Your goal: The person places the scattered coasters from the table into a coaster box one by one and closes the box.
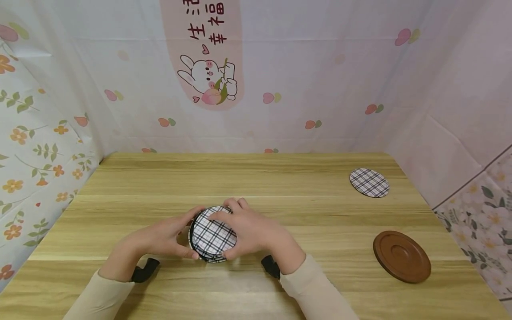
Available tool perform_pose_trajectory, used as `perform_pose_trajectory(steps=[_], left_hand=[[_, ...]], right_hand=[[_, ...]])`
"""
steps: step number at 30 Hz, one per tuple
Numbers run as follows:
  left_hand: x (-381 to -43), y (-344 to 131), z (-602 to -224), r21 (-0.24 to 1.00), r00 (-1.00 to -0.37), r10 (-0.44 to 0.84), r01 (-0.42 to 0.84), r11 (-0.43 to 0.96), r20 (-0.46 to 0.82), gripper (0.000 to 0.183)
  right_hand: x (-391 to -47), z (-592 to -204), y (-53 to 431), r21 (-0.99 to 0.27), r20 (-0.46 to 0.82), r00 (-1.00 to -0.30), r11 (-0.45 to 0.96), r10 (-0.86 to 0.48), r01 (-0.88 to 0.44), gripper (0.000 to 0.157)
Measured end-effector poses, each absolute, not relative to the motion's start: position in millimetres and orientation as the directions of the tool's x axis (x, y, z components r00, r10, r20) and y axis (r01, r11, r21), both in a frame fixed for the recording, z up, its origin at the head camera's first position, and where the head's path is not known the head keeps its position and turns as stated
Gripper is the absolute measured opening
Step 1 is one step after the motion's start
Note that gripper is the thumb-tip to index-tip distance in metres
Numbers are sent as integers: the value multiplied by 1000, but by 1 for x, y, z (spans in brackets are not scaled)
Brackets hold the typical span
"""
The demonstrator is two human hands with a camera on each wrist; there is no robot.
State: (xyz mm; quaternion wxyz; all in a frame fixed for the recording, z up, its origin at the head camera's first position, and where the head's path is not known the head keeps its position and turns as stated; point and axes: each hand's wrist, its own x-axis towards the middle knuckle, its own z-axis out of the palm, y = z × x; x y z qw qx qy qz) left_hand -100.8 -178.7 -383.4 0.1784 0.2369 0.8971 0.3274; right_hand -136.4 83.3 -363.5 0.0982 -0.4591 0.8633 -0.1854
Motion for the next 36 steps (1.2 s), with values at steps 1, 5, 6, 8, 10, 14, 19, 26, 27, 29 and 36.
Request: perform_pose_trajectory(steps=[1,5,6,8,10,14,19,26,27,29,36], left_hand=[[-101,-179,-384,672,-824,544,312,671,-160,110],[-101,-179,-386,672,-821,550,323,666,-150,111],[-101,-179,-386,672,-821,551,325,666,-149,111],[-101,-179,-387,669,-821,549,323,669,-153,111],[-101,-179,-387,667,-823,546,318,674,-159,111],[-101,-179,-387,664,-825,542,316,678,-161,112],[-101,-179,-385,660,-827,538,314,683,-163,113],[-101,-179,-384,667,-828,535,304,680,-168,111],[-101,-179,-384,668,-827,536,305,679,-167,111],[-102,-179,-385,671,-826,539,307,675,-164,111],[-101,-179,-385,670,-826,538,304,677,-168,112]], right_hand=[[-136,-363,82,-406,-4,-557,511,-830,-758,82],[-135,-363,77,-376,-21,-559,524,-829,-764,82],[-135,-363,76,-370,-26,-560,528,-828,-764,82],[-136,-364,75,-359,-33,-558,531,-829,-768,82],[-136,-365,74,-353,-37,-555,531,-831,-771,81],[-138,-367,71,-349,-33,-552,527,-833,-775,80],[-139,-368,70,-332,-38,-555,534,-831,-777,79],[-139,-367,70,-336,-36,-545,524,-838,-783,78],[-139,-367,71,-339,-35,-544,522,-839,-783,77],[-139,-367,71,-345,-35,-542,519,-839,-782,76],[-140,-369,73,-334,-29,-543,521,-839,-786,69]])
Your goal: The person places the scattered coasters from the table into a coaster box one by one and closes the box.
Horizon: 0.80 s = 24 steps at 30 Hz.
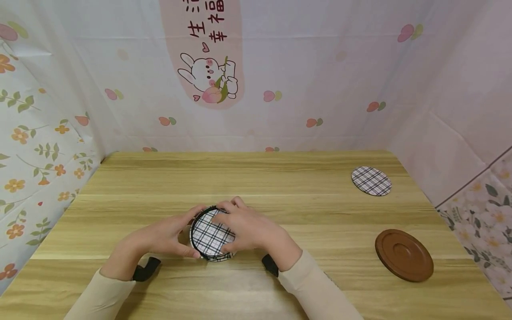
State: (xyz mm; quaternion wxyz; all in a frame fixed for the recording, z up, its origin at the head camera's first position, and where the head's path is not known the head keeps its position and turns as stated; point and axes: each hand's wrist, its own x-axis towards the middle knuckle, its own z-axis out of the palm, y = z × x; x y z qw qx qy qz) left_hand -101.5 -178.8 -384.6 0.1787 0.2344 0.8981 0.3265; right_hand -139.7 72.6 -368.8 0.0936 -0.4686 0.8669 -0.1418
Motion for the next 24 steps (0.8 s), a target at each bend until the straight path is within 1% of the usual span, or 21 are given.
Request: perform_pose_trajectory(steps=[4,10,14,24], left_hand=[[-102,-179,-384,664,-828,532,299,686,-177,112],[-101,-180,-385,650,-835,520,296,700,-181,114],[-101,-180,-386,643,-837,520,305,703,-172,114],[-101,-179,-386,640,-837,524,316,700,-160,113]], right_hand=[[-141,-370,73,-318,-18,-536,513,-844,-797,65],[-143,-371,79,-372,14,-536,493,-844,-787,59],[-146,-370,89,-387,61,-538,477,-841,-789,56],[-159,-368,141,-367,104,-635,564,-765,-740,51]])
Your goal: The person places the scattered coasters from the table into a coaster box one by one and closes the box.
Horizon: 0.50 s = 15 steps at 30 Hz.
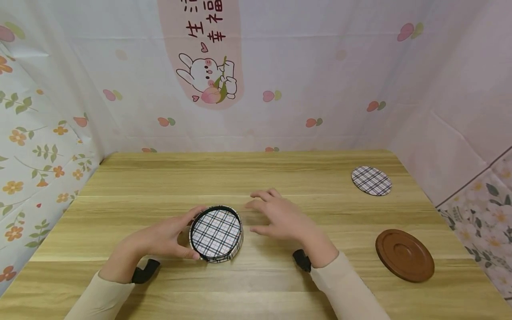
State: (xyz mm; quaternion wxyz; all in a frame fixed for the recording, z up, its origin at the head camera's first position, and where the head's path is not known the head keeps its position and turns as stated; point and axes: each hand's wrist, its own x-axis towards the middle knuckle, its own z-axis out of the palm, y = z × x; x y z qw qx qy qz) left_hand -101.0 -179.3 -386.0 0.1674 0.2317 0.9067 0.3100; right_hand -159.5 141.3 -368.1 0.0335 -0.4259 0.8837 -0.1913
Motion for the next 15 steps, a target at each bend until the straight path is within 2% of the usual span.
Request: perform_pose_trajectory(steps=[15], left_hand=[[-100,-179,-386,626,-843,513,314,713,-162,114]], right_hand=[[-186,-356,212,-356,58,-760,697,-648,-622,50]])
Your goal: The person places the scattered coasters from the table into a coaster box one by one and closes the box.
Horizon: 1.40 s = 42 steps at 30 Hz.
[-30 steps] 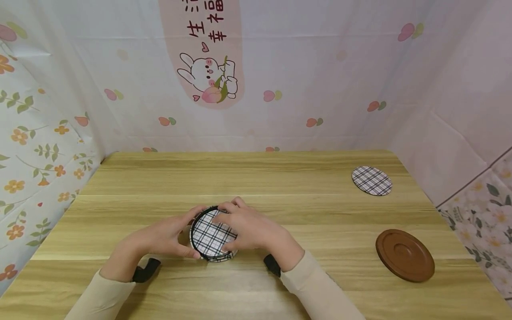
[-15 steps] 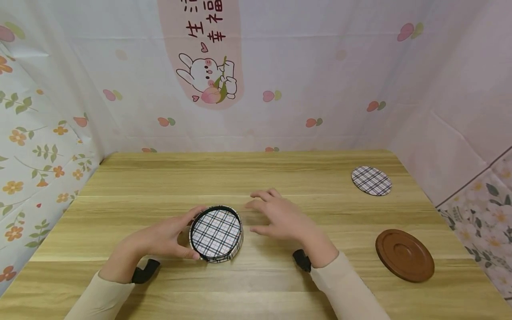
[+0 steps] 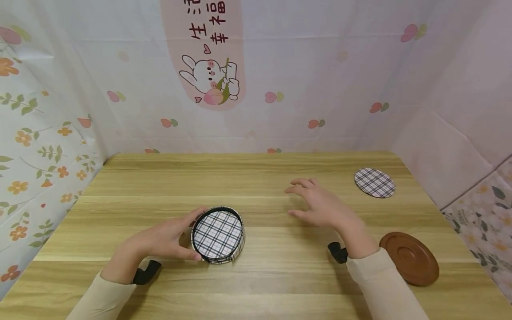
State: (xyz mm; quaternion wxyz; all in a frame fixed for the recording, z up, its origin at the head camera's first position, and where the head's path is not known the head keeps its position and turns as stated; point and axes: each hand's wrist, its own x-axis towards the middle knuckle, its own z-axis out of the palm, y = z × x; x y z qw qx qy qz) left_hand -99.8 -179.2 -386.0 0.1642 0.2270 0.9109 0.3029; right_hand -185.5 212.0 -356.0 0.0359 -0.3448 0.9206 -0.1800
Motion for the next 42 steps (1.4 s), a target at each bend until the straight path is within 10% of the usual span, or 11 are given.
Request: perform_pose_trajectory(steps=[42], left_hand=[[-99,-181,-387,620,-852,492,292,728,-178,114]], right_hand=[[-263,-364,346,-410,-105,-858,808,-502,-423,65]])
